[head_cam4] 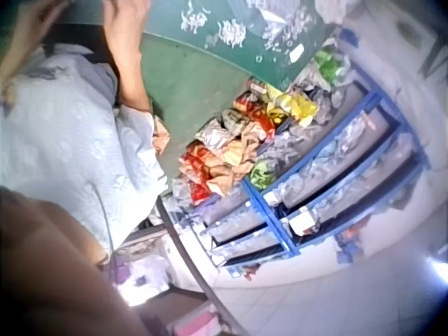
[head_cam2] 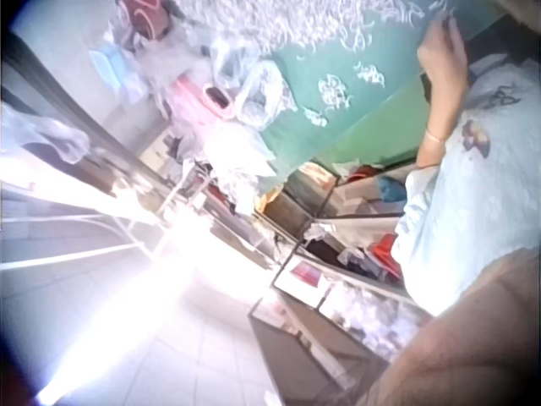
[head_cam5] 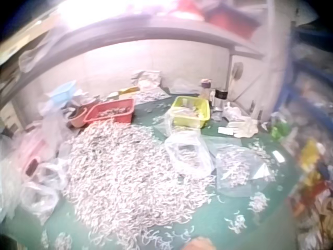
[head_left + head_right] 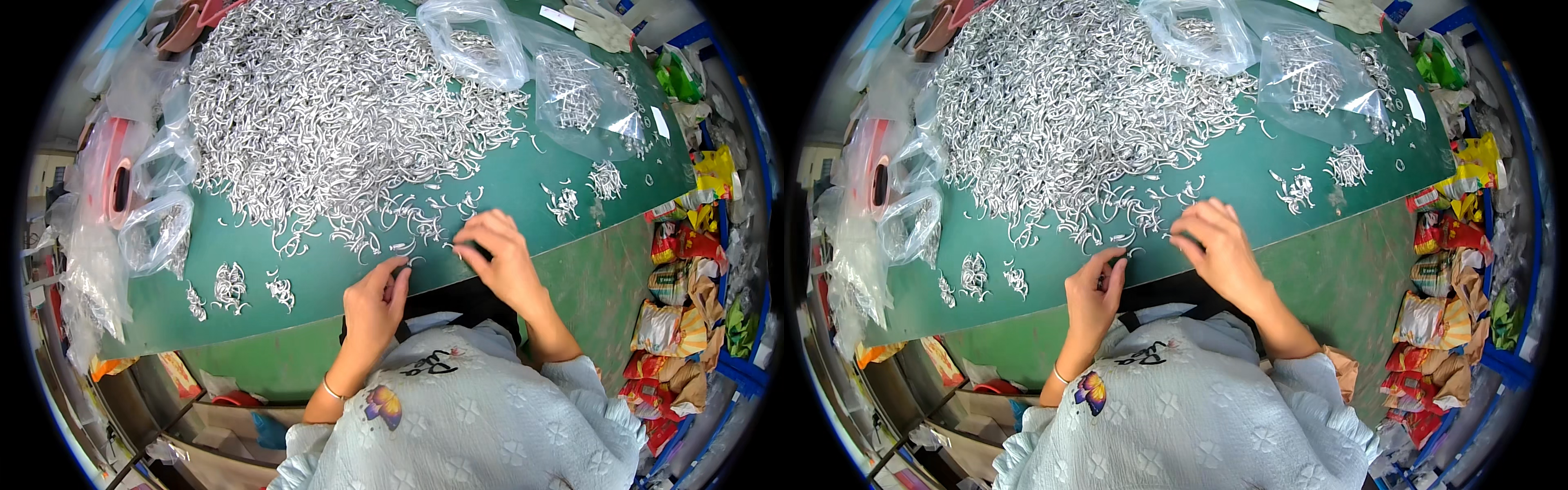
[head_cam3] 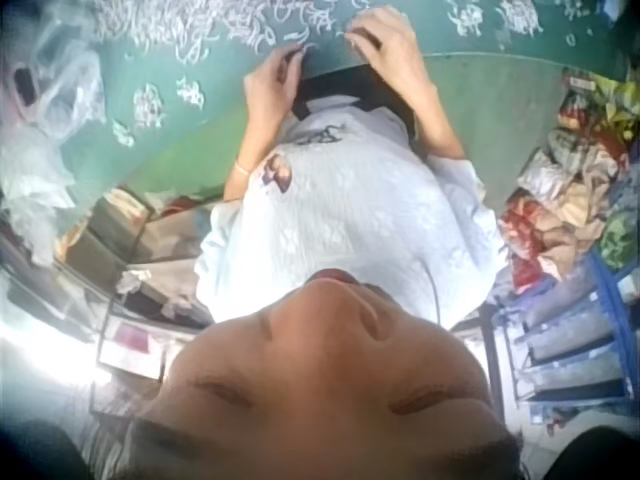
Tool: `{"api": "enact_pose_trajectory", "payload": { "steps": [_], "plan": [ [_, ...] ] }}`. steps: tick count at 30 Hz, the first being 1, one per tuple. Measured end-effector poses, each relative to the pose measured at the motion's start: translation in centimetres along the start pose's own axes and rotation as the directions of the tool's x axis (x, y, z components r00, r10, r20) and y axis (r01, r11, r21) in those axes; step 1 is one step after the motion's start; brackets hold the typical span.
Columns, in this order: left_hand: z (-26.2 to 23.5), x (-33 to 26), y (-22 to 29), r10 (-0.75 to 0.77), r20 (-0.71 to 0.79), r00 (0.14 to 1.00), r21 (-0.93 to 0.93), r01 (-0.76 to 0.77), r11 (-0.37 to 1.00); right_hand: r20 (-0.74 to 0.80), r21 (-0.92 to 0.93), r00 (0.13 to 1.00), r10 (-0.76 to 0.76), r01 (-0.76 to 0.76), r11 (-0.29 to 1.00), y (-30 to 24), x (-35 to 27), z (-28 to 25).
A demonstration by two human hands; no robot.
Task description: The person sorts small curved metal pieces from a large pile on a green table by hand, picking them up individually and grouping them into smaller piles.
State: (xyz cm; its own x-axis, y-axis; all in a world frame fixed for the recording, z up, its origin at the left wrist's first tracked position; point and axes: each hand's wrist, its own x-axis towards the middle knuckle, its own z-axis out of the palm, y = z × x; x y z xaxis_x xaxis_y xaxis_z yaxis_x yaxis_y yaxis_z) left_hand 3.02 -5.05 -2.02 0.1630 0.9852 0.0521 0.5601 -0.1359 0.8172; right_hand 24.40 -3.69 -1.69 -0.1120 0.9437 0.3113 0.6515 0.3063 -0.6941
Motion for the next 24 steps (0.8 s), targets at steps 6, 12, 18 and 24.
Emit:
{"api": "enact_pose_trajectory", "payload": {
  "steps": [6,12,18,24],
  "plan": [
    [-0.2,-0.2,-0.7,0.143,-0.025,0.989,-0.025,-0.144,0.989,-0.09,-0.204,0.995,-0.034,0.015,0.979,0.9,3.3,2.1],
    [-2.0,-0.3,-1.0,-0.325,0.45,0.832,-0.77,0.545,0.331,-0.08,-0.144,0.997,0.014,-0.026,0.989,1.7,2.5,1.1],
    [-1.7,0.1,-0.8,-0.27,0.501,0.822,-0.8,0.559,0.218,-0.005,-0.14,0.998,-0.066,0.065,0.988,1.3,3.7,2.2],
    [-2.8,0.5,-0.8,-0.193,0.549,0.813,-0.835,0.531,-0.141,-0.058,-0.191,0.997,-0.051,0.04,0.981,1.4,3.3,0.7]
  ]
}}
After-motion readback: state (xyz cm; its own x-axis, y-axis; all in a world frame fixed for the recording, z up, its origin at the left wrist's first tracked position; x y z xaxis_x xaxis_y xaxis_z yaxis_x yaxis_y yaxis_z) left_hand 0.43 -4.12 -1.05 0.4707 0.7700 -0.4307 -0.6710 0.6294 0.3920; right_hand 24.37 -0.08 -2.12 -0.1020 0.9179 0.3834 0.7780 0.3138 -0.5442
